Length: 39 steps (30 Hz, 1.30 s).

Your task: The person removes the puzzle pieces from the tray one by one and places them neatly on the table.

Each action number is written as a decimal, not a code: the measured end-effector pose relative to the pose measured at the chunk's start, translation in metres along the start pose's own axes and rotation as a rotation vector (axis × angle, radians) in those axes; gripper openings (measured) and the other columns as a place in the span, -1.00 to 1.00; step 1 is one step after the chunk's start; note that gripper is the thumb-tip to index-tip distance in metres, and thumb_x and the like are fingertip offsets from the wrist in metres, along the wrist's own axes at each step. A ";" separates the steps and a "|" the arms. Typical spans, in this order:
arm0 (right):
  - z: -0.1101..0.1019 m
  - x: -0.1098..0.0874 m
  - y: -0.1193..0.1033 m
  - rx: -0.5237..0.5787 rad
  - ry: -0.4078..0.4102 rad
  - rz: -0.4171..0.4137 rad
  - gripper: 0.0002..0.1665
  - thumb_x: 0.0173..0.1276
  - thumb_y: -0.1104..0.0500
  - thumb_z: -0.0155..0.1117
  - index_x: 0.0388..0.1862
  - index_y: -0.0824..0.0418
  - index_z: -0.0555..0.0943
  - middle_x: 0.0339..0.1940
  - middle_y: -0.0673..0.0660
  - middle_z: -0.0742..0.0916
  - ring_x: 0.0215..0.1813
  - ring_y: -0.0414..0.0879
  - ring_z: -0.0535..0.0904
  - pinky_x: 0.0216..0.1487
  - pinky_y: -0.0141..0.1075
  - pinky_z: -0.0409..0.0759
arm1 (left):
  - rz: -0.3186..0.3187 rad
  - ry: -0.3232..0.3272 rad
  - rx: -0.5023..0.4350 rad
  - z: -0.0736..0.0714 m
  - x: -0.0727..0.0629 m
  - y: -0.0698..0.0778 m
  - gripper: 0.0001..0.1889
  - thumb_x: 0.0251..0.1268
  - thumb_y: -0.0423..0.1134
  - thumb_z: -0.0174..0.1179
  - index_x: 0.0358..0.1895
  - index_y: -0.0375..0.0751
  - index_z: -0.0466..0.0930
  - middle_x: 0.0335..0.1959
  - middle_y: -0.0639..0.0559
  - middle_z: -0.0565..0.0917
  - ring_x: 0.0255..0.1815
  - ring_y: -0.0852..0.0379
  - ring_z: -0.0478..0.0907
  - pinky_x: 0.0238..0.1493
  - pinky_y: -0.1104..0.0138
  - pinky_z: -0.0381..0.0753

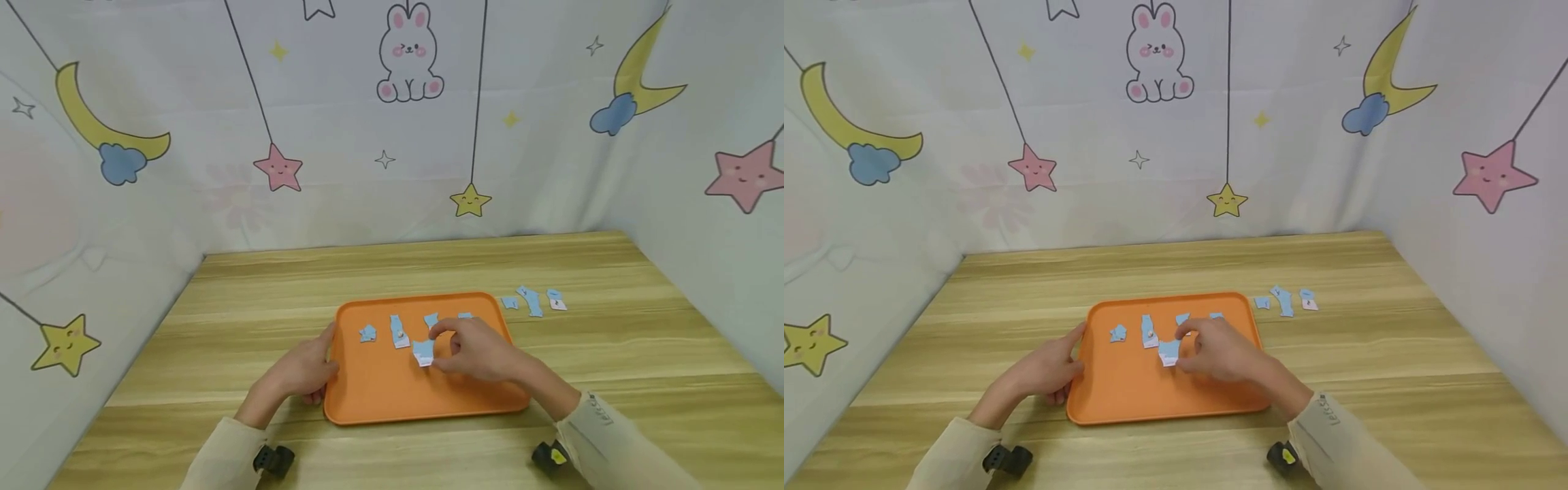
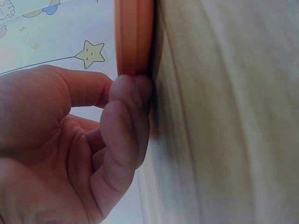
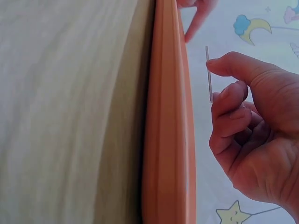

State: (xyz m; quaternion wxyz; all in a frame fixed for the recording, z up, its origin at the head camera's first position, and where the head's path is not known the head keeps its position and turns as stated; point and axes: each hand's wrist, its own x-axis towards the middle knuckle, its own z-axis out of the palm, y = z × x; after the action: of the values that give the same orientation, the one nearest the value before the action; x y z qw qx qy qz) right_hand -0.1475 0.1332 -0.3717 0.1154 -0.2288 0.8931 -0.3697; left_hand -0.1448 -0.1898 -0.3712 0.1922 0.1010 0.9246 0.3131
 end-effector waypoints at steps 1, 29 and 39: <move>-0.002 -0.001 0.001 0.005 0.001 0.004 -0.58 0.30 0.18 0.51 0.11 0.21 0.66 -0.72 -0.10 0.48 -0.65 -0.23 0.32 -0.50 -0.42 0.36 | 0.000 0.001 -0.002 0.000 0.000 0.000 -0.15 0.48 -0.42 0.01 0.74 -0.31 -0.18 -0.70 -0.06 0.63 -0.80 0.15 0.53 -0.71 0.27 0.61; -0.034 -0.016 0.031 0.024 0.020 0.045 -0.58 0.32 0.19 0.51 0.11 0.28 0.64 -0.71 -0.07 0.50 -0.65 -0.20 0.38 -0.60 -0.38 0.39 | -0.007 0.001 -0.008 0.000 0.000 -0.001 -0.16 0.49 -0.42 0.01 0.74 -0.30 -0.17 -0.70 -0.06 0.64 -0.80 0.14 0.55 -0.70 0.27 0.62; -0.059 -0.033 0.048 0.021 0.085 0.068 -0.53 0.32 0.19 0.53 0.14 0.32 0.63 -0.76 -0.09 0.40 -0.73 -0.20 0.36 -0.61 -0.35 0.44 | -0.015 -0.004 -0.003 0.000 0.000 -0.001 -0.16 0.49 -0.42 0.02 0.74 -0.30 -0.17 -0.70 -0.07 0.63 -0.80 0.15 0.54 -0.71 0.27 0.62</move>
State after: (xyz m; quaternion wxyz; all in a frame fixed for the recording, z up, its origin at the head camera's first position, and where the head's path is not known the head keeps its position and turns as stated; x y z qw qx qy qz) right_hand -0.1567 0.2148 -0.3637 0.0925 -0.1813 0.9005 -0.3842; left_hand -0.1448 -0.1905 -0.3715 0.1963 0.0945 0.9244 0.3130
